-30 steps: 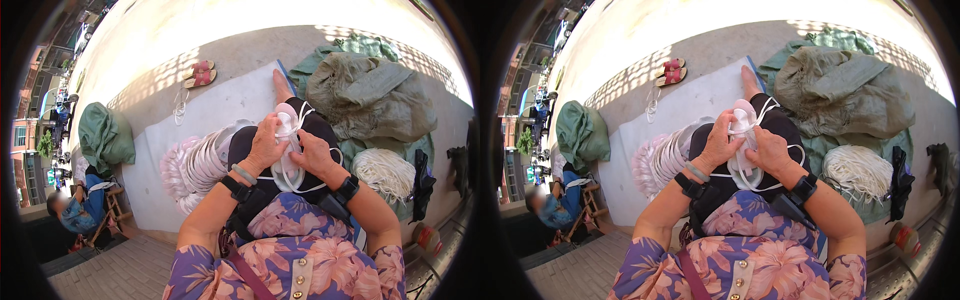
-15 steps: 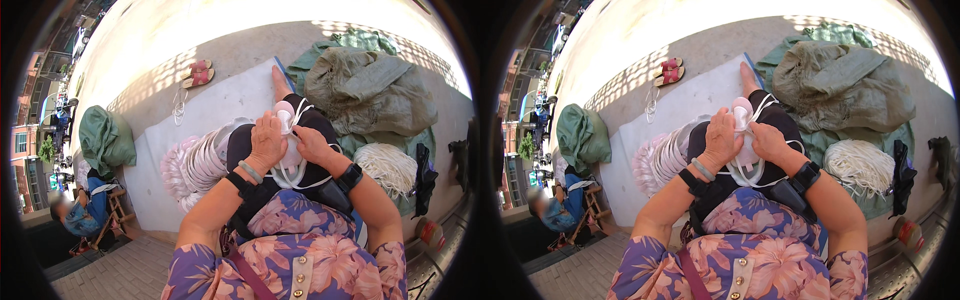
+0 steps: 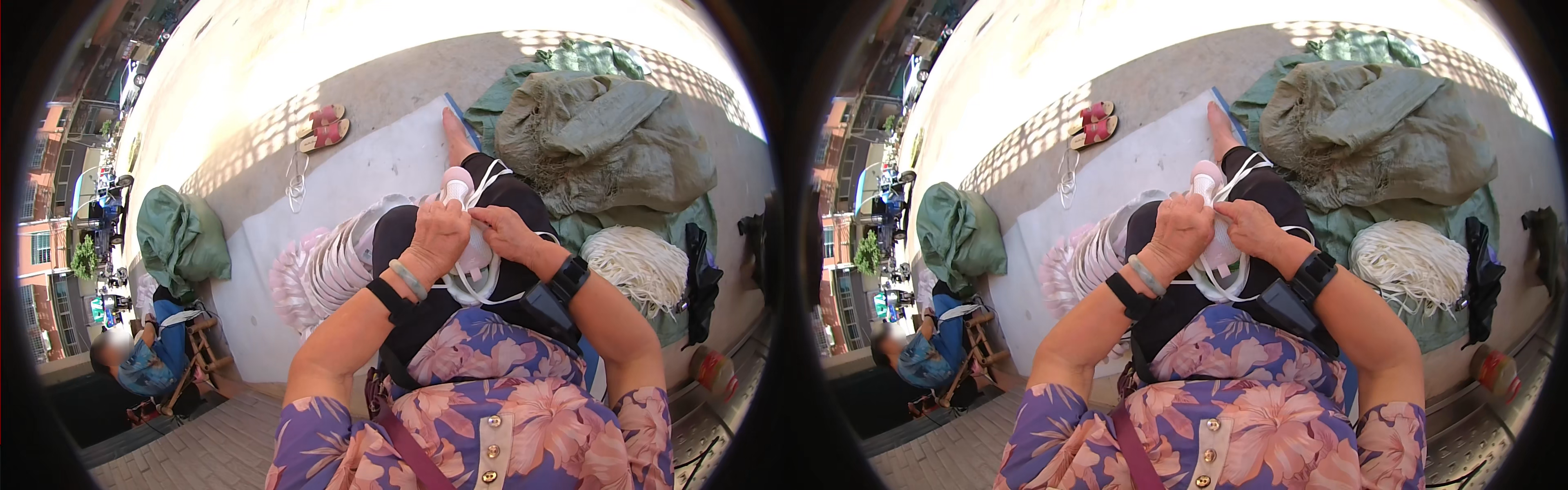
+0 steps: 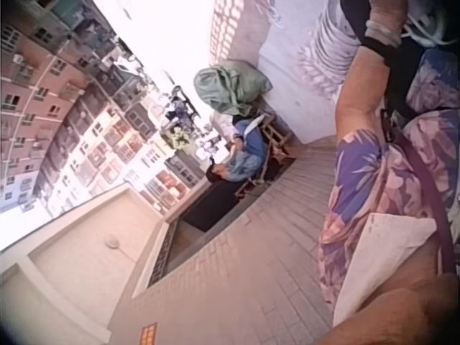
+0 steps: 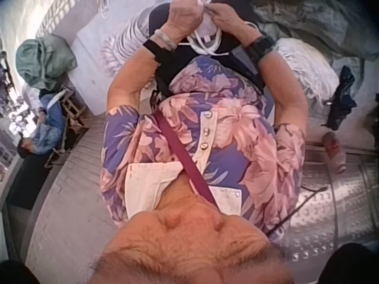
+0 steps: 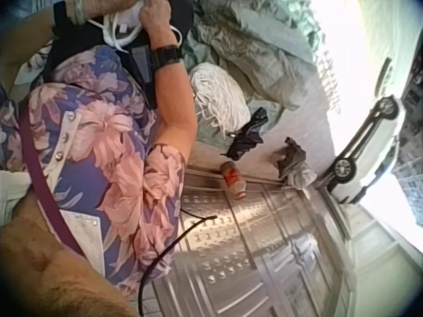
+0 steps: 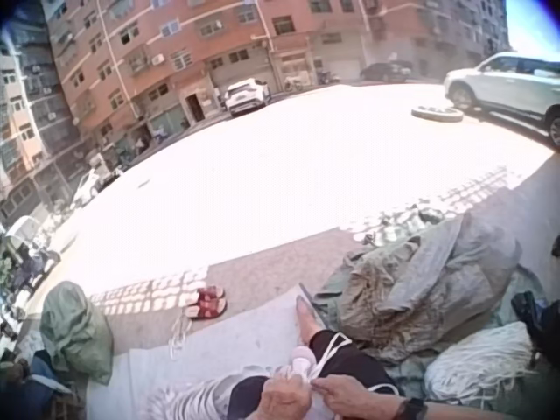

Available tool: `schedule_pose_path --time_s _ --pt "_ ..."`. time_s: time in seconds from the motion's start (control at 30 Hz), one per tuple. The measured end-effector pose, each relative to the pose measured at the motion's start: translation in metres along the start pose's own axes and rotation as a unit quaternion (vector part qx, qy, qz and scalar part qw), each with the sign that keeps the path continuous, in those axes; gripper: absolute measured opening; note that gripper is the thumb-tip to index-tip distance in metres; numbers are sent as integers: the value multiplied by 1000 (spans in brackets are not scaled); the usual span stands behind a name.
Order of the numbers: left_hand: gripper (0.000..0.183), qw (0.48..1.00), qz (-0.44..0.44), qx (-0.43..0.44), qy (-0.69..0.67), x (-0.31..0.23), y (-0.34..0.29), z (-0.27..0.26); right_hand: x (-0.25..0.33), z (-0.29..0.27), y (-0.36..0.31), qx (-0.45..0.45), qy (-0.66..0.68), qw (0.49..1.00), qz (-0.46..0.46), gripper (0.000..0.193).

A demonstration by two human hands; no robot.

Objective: Lacing a series of pink and white sneaker uppers.

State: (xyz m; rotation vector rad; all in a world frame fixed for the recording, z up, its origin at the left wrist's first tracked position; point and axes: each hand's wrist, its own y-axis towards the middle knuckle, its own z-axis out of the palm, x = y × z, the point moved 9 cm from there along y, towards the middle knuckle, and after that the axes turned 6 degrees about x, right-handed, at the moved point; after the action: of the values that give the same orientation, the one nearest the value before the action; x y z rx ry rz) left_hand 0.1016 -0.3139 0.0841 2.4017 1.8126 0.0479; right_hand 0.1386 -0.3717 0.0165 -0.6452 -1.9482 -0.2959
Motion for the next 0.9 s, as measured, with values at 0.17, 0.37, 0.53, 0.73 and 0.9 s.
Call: schedule_pose_path --time_s 0.17,0.37,0.53,0.73,0.9 --pt "9 994 53 73 57 -15 0 8 -2 1 0 -4 21 1000 8 36" --pt "8 992 30 107 56 -6 6 25 -5 6 8 3 -51 998 46 21" --pt "6 992 67 93 46 -17 15 22 -9 3 1 10 -69 994 81 13" --pt "6 983 122 118 74 -23 11 15 -4 3 -9 -56 -86 992 76 11" --pt "11 978 90 86 -166 -11 -45 -49 9 3 -13 -51 -111 991 45 13"
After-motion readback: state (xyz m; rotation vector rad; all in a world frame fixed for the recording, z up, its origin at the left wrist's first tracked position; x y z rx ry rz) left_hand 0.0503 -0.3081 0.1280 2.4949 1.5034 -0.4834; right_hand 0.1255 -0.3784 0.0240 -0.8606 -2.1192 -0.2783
